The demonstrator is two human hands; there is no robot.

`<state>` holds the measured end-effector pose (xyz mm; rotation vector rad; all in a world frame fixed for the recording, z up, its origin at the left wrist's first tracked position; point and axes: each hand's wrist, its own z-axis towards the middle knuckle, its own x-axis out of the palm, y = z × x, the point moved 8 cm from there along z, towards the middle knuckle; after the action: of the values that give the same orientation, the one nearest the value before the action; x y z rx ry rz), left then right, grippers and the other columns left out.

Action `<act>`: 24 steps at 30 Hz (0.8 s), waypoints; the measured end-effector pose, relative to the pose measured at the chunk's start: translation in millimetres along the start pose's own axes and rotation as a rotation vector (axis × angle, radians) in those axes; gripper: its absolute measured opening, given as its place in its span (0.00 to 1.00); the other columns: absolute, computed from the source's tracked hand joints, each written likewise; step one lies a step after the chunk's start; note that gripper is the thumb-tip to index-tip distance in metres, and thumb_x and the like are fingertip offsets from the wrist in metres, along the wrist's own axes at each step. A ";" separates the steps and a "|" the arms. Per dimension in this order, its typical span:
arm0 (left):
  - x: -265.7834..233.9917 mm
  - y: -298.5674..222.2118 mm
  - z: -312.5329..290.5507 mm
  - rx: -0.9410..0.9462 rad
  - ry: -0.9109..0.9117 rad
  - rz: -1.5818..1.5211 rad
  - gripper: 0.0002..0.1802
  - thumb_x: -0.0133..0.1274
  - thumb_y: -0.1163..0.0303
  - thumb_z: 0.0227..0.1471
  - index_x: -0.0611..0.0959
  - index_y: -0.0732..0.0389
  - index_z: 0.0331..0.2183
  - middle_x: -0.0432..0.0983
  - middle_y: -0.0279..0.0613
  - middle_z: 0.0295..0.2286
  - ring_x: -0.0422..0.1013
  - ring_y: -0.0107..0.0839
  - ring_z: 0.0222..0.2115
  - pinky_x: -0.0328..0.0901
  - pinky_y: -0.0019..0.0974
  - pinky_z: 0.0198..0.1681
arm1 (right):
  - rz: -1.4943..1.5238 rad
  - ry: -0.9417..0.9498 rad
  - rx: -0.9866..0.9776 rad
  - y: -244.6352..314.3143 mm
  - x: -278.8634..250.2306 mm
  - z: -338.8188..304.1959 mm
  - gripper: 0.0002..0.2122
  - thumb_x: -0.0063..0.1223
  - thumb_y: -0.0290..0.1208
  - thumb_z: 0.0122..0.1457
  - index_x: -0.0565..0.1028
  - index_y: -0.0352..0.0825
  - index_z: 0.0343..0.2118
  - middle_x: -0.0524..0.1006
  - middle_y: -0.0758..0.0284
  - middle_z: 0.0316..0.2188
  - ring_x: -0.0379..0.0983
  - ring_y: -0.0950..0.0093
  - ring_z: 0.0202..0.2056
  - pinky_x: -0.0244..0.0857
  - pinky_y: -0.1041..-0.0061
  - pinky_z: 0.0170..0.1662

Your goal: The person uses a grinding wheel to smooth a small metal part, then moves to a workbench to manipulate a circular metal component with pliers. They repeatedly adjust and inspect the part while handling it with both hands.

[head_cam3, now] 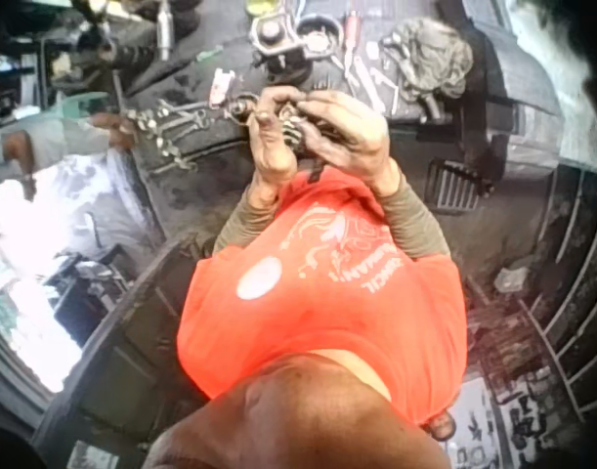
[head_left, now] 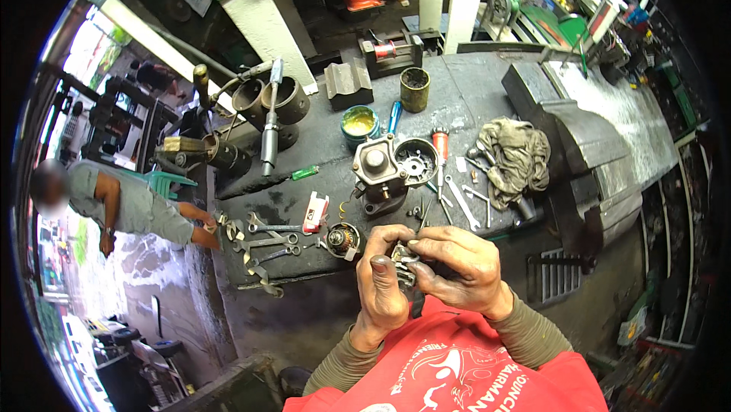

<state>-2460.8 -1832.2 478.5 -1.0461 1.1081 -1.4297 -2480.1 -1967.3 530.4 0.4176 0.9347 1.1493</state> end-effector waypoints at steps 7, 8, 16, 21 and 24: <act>-16.2 3.2 -6.7 -0.020 -0.051 0.033 0.40 0.32 0.38 0.68 0.78 0.71 0.41 0.78 0.48 0.33 0.74 0.32 0.34 0.68 0.35 0.38 | 0.018 0.040 0.004 -0.3 13.3 4.7 0.15 0.67 0.22 0.48 0.80 0.29 0.41 0.81 0.56 0.37 0.81 0.59 0.36 0.76 0.67 0.39; -18.2 3.3 -5.6 -0.044 -0.059 -0.008 0.40 0.33 0.39 0.68 0.78 0.72 0.41 0.78 0.47 0.33 0.74 0.31 0.34 0.68 0.35 0.39 | 0.049 0.036 -0.002 -0.1 15.1 5.9 0.15 0.67 0.21 0.49 0.80 0.29 0.41 0.81 0.56 0.38 0.81 0.59 0.37 0.76 0.67 0.40; -28.9 -2.0 -19.0 0.038 -0.138 -0.036 0.30 0.37 0.55 0.65 0.80 0.74 0.41 0.79 0.54 0.40 0.75 0.38 0.39 0.68 0.37 0.44 | 0.192 0.041 -0.052 -7.2 17.1 -2.7 0.20 0.70 0.22 0.46 0.78 0.27 0.44 0.80 0.55 0.39 0.80 0.61 0.36 0.75 0.69 0.39; -24.7 -16.5 -13.1 0.111 -0.106 0.065 0.25 0.39 0.59 0.62 0.81 0.74 0.40 0.78 0.55 0.40 0.75 0.39 0.39 0.69 0.38 0.43 | 0.267 -0.032 -0.042 -8.8 13.5 0.0 0.16 0.70 0.23 0.47 0.80 0.30 0.40 0.81 0.57 0.37 0.80 0.62 0.36 0.75 0.69 0.39; -24.4 -31.2 -8.1 0.157 -0.085 0.035 0.23 0.41 0.62 0.61 0.80 0.74 0.41 0.78 0.57 0.41 0.75 0.39 0.40 0.68 0.38 0.44 | 0.286 -0.043 -0.043 -3.8 14.0 6.0 0.15 0.69 0.22 0.47 0.81 0.30 0.39 0.81 0.58 0.37 0.81 0.63 0.36 0.75 0.69 0.38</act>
<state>-2471.9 -1804.7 506.0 -0.9622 0.9332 -1.4071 -2471.7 -1955.0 525.4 0.5513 0.8285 1.4121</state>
